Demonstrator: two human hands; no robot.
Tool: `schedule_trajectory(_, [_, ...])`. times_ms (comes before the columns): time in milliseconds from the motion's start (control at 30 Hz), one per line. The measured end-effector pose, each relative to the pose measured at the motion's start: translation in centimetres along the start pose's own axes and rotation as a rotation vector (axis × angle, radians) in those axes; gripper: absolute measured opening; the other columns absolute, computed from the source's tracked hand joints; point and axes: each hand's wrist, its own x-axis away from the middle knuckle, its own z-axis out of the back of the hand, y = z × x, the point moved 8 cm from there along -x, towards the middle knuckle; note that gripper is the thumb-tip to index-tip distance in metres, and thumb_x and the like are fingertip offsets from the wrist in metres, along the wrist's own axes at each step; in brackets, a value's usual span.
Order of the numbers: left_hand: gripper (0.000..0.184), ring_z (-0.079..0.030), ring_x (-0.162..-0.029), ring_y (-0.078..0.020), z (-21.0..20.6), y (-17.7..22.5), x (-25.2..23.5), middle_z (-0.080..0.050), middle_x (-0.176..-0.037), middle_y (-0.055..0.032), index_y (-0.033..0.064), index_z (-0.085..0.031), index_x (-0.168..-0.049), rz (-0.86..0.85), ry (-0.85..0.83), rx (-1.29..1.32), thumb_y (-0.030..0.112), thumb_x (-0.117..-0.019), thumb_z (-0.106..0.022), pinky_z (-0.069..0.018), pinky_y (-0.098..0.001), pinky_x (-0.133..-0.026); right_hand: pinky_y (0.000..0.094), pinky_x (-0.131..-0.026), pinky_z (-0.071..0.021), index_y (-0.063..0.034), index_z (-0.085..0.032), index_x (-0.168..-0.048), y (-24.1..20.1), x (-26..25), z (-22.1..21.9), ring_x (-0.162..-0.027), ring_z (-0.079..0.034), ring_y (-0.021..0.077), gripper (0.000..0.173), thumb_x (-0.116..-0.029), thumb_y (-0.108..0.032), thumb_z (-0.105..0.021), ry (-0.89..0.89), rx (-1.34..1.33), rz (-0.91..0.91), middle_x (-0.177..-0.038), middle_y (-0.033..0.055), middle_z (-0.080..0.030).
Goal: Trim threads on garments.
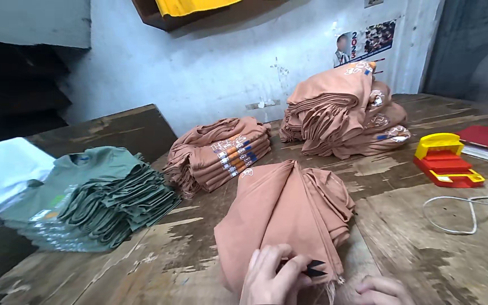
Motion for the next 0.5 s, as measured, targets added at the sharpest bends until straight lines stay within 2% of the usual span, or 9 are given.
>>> schedule_trajectory(67, [0.017, -0.065, -0.095, -0.0132, -0.4, 0.6, -0.4, -0.071, -0.107, -0.001, 0.0228, -0.077, -0.111, -0.058, 0.005, -0.047, 0.03, -0.1006, -0.066, -0.0509, -0.0327, -0.08, 0.0306, -0.097, -0.0479, -0.0116, -0.065, -0.103, 0.0, 0.0, 0.0, -0.109, -0.059, 0.0134, 0.027, -0.0925, -0.035, -0.059, 0.014, -0.046, -0.014, -0.106, 0.0043, -0.064])
schedule_trajectory(200, [0.015, -0.066, -0.091, -0.0135, -1.5, 1.4, -1.0, -0.072, -0.101, -0.0004, 0.0224, -0.077, -0.105, -0.148, 0.001, -0.076, 0.029, -0.1019, -0.064, -0.0524, -0.0318, -0.077, 0.0315, -0.093, -0.0492, -0.012, -0.067, -0.102, 0.2, 0.2, 0.0, -0.106, -0.061, 0.014, 0.025, -0.0927, -0.034, -0.06, 0.003, -0.06, -0.027, -0.104, 0.0045, -0.065])
schedule_trajectory(300, [0.016, -0.066, -0.095, -0.0138, -0.8, 1.1, -0.8, -0.071, -0.104, -0.0014, 0.0224, -0.076, -0.108, -0.066, -0.028, -0.018, 0.032, -0.0998, -0.067, -0.0506, -0.0351, -0.081, 0.0299, -0.094, -0.0494, -0.0116, -0.066, -0.102, 0.9, 0.4, 0.5, -0.106, -0.061, 0.0121, 0.024, -0.0938, -0.033, -0.059, -0.011, -0.099, -0.051, -0.105, 0.0035, -0.065])
schedule_trajectory(367, [0.027, -0.066, -0.095, -0.0179, -0.6, 0.5, -0.5, -0.069, -0.104, -0.0049, 0.0201, -0.075, -0.114, 0.005, -0.105, 0.014, 0.039, -0.0944, -0.073, -0.0506, -0.0412, -0.082, 0.0284, -0.095, -0.0511, -0.0113, -0.065, -0.105, 1.3, 0.4, 0.9, -0.107, -0.062, 0.0098, 0.024, -0.0956, -0.033, -0.059, -0.019, -0.164, -0.069, -0.105, 0.0021, -0.066])
schedule_trajectory(400, [0.026, -0.065, -0.09, -0.0199, -0.7, 0.2, -0.3, -0.069, -0.098, -0.0059, 0.0177, -0.076, -0.111, 0.019, -0.128, 0.033, 0.035, -0.0911, -0.077, -0.0507, -0.0424, -0.08, 0.0275, -0.094, -0.0514, -0.0116, -0.065, -0.107, 1.4, 0.4, 0.9, -0.108, -0.062, 0.0087, 0.025, -0.0955, -0.033, -0.059, -0.024, -0.181, -0.073, -0.107, 0.0013, -0.065])
schedule_trajectory(433, [0.015, -0.065, -0.085, -0.0189, -0.7, -0.1, -0.1, -0.067, -0.089, -0.0043, 0.0169, -0.077, -0.102, 0.033, -0.13, 0.067, 0.023, -0.0881, -0.077, -0.0507, -0.0405, -0.077, 0.0278, -0.094, -0.0514, -0.0112, -0.065, -0.108, 1.2, 0.3, 0.6, -0.108, -0.062, 0.0093, 0.026, -0.0947, -0.032, -0.059, -0.025, -0.172, -0.069, -0.108, 0.0022, -0.065])
schedule_trajectory(467, [0.008, -0.063, -0.082, -0.0164, -0.7, -0.4, 0.1, -0.066, -0.084, -0.0024, 0.0166, -0.078, -0.096, 0.058, -0.123, 0.111, 0.019, -0.0888, -0.077, -0.0508, -0.0367, -0.077, 0.0291, -0.094, -0.0518, -0.0104, -0.064, -0.111, 0.8, 0.0, 0.2, -0.109, -0.062, 0.0114, 0.029, -0.0932, -0.033, -0.062, -0.026, -0.125, -0.057, -0.11, 0.0048, -0.064])
schedule_trajectory(500, [0.007, -0.063, -0.082, -0.0146, -0.5, -0.6, 0.0, -0.065, -0.084, -0.0017, 0.0156, -0.078, -0.093, 0.076, -0.113, 0.165, 0.014, -0.0878, -0.075, -0.0521, -0.0341, -0.077, 0.0303, -0.095, -0.0524, -0.0097, -0.063, -0.116, 0.1, -0.5, -0.4, -0.111, -0.061, 0.0135, 0.035, -0.0916, -0.035, -0.067, -0.03, -0.05, -0.049, -0.113, 0.0077, -0.063])
